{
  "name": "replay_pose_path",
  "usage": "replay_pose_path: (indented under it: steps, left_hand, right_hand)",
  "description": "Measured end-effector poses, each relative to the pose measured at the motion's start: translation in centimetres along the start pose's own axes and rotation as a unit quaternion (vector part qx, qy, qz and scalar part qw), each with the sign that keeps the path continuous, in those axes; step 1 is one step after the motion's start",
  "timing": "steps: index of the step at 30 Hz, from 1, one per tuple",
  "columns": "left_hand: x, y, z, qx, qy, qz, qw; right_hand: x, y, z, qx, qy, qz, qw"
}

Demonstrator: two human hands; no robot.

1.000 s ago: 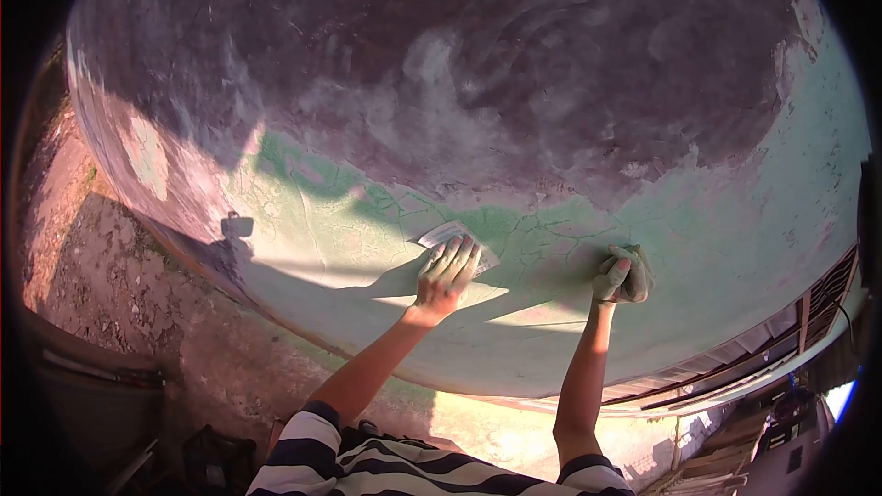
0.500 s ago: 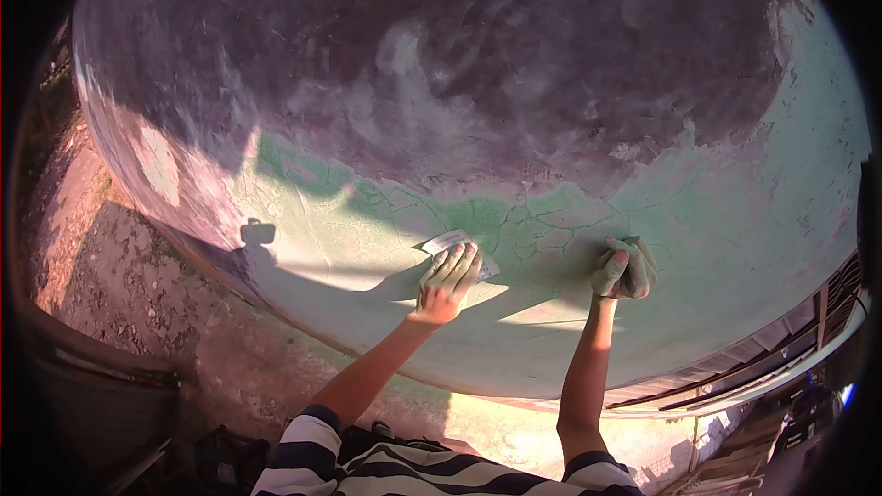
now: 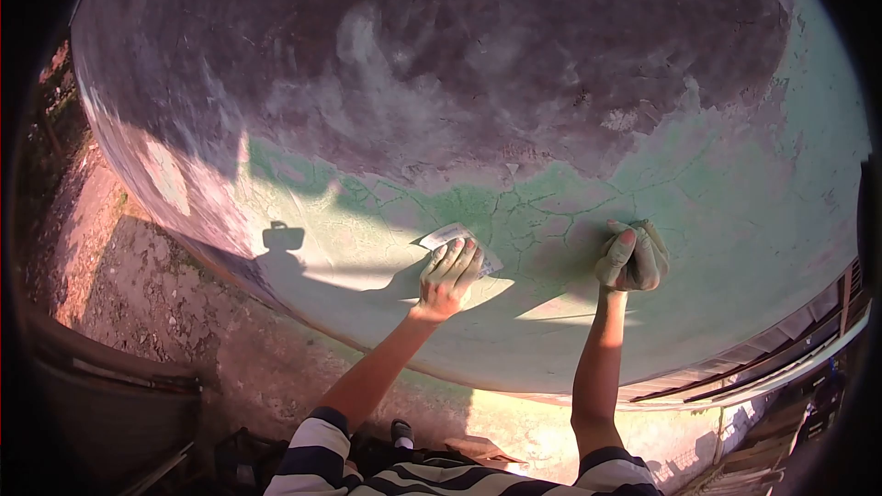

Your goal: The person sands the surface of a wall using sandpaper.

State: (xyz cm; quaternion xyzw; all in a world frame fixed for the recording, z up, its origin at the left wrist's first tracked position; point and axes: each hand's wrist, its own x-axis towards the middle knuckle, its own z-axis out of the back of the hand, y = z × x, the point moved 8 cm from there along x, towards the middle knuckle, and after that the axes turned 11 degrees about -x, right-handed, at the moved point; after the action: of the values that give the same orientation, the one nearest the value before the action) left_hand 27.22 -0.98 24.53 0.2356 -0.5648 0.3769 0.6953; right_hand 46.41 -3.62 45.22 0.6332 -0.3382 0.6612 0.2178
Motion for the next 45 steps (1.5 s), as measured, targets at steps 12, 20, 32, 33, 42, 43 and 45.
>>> replay_pose_path:
  steps: [12,20,32,33,42,43,45]
  left_hand:
    - [6.0,0.6,1.1,-0.001,-0.031,0.007,0.999]
    - [0.4,1.0,-0.2,0.027,0.052,0.016,0.998]
    - [-0.3,0.9,-0.8,0.051,0.089,-0.083,0.991]
    - [-0.8,0.8,-0.9,0.052,0.116,-0.07,0.989]
    - [10.9,-0.6,1.6,0.065,0.033,-0.041,0.997]
    - [9.0,-0.1,1.3,0.065,0.037,-0.04,0.996]
    - [1.9,1.0,-0.6,0.085,0.093,-0.07,0.99]
  right_hand:
    - [-2.7,0.9,0.1,-0.055,0.062,0.017,0.996]
    - [-4.4,0.8,1.1,-0.035,0.038,0.001,0.999]
    - [-4.6,0.3,1.4,-0.003,0.019,-0.009,1.0]
    - [-4.7,0.4,1.3,0.0,0.017,-0.008,1.0]
    - [-4.9,0.3,1.2,0.0,0.017,-0.024,1.0]
    - [-4.9,0.3,1.2,-0.002,0.016,-0.022,1.0]
    - [-4.8,0.2,1.2,-0.002,0.012,-0.018,1.0]
